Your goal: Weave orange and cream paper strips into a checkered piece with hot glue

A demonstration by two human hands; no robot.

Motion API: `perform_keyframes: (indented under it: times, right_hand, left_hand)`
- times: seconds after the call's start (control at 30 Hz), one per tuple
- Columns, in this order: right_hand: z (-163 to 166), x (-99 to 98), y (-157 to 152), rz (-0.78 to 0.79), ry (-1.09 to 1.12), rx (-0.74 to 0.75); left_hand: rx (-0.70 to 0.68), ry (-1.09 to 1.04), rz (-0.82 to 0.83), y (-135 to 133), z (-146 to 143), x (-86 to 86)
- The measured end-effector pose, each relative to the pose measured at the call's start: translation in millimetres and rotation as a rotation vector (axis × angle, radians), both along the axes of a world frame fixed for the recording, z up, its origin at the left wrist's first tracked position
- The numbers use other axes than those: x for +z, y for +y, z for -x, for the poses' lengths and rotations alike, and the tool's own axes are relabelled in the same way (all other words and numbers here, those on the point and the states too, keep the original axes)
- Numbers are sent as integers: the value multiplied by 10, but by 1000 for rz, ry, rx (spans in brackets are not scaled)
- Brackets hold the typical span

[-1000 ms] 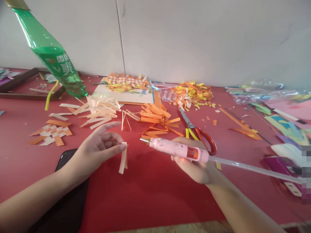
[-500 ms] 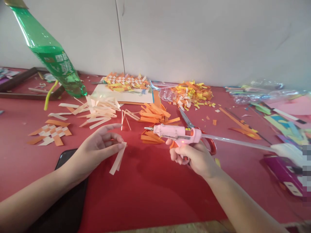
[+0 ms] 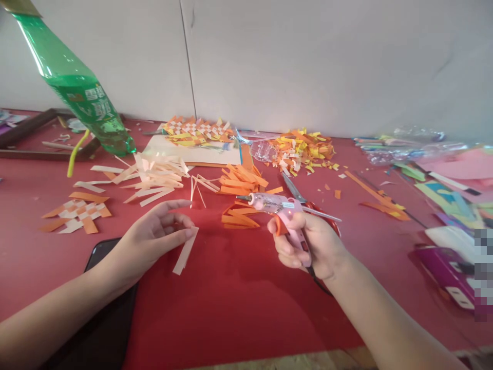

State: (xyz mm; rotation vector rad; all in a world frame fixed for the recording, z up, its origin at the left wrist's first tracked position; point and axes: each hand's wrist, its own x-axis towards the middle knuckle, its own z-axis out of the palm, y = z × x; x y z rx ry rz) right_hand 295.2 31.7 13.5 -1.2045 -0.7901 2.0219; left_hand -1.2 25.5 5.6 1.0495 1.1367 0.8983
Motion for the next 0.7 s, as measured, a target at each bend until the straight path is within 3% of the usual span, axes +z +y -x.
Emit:
perform_keyframes:
  times: [0.5,0.7]
  right_hand:
    - [-37,14,-46,19,177,-1]
    - [-42,0,-44,21,176,-19]
  left_hand:
    - [-5,36,6,12,0,14]
    - [-83,219,-173,-51,-40,-49]
